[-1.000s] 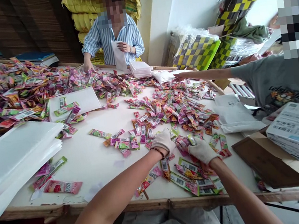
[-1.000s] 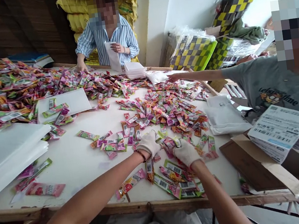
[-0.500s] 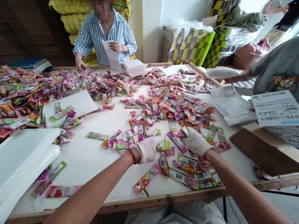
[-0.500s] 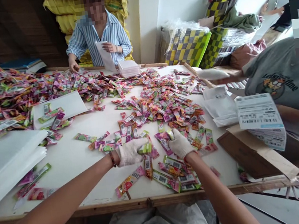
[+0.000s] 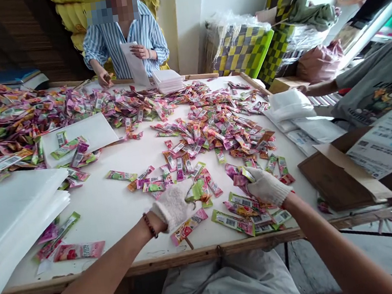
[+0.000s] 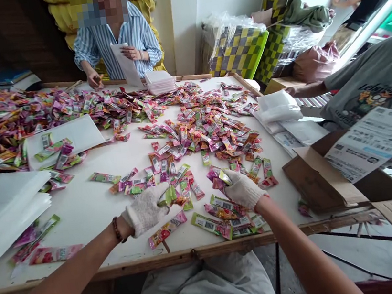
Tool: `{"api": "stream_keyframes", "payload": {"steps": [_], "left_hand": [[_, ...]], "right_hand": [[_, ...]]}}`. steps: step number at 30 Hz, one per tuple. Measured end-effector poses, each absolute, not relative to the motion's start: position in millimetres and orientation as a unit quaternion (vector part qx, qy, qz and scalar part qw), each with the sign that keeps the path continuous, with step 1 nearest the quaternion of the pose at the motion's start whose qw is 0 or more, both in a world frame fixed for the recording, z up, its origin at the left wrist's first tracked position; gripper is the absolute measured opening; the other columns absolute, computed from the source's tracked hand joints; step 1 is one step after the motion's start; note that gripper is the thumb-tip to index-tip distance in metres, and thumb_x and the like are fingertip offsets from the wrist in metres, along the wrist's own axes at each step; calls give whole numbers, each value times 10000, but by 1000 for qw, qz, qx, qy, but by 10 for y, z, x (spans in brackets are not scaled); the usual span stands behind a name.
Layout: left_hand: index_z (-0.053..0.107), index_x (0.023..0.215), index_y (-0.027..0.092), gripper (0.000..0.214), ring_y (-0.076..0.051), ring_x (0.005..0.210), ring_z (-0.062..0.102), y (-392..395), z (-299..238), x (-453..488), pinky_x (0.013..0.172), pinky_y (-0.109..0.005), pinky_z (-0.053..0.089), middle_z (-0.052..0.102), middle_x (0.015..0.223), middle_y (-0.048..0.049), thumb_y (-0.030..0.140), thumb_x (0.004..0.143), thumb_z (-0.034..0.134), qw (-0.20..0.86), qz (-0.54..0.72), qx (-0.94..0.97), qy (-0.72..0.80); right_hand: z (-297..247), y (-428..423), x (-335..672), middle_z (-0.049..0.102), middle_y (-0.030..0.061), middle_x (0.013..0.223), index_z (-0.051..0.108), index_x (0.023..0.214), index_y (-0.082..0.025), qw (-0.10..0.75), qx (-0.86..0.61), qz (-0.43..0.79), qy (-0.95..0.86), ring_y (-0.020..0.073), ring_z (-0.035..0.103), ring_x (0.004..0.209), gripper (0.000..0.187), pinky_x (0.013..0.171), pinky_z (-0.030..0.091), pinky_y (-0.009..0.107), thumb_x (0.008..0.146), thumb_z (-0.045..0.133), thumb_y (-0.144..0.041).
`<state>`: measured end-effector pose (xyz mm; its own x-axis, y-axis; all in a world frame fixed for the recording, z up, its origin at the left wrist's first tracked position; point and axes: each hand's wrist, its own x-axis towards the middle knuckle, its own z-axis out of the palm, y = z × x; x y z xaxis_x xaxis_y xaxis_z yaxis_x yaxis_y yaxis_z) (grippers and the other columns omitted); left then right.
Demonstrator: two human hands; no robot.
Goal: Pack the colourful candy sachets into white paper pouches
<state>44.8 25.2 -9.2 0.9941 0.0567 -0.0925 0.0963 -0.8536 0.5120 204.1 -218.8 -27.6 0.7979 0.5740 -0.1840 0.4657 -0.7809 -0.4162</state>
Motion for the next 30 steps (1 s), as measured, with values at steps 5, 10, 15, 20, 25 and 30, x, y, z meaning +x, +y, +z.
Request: {"api": "stream_keyframes", "payload": {"steps": [5,10,15,20,25,30], "left_hand": [[617,985,204,343,-277,859,652,108,-398,88,729,-346,493,693,955,-93,385,696,656,217,-170,952,131],[637,982,204,264,-278,970,625,115,-480,-1,845,-372,482,670,1050,-108,256,727,594,163,-107,980,46],[630,1003,181,228,-240,937,592,222,-317,198,857,-372,460,664,999,-94,180,814,502,106,15,993,-43],[633,963,178,208,-215,795,593,164,-367,704,748,-366,431,663,869,-72,126,845,470,18,11,988,-150],[657,894,165,174,-277,879,603,33,-412,884,729,-408,424,662,940,-116,114,805,517,-55,-33,970,-235],[626,896,142,139,-256,858,604,-84,-504,528,775,-419,453,658,914,-117,138,805,521,-37,-4,961,-272]], "right_hand": [[-358,-2299,1879,704,106,898,656,960,-176,23,-929,223,-296,223,634,769,278,625,393,270,694,578,-199],[-377,-2292,1874,696,94,892,668,841,-179,46,-925,183,-328,220,627,790,190,661,417,267,666,596,-202],[-328,-2432,1872,704,21,860,611,1105,-200,245,-909,198,-274,161,624,698,402,606,449,224,712,536,-173],[-478,-2392,1723,718,93,956,609,1177,-206,131,-917,185,-327,244,668,801,479,683,490,302,702,595,-263],[-545,-2310,1667,708,146,1047,678,1113,-197,29,-916,183,-356,327,658,969,468,816,495,386,653,606,-240],[-454,-2375,1724,729,85,957,676,1068,-194,177,-908,183,-331,242,666,869,410,761,504,301,671,576,-197]]}}
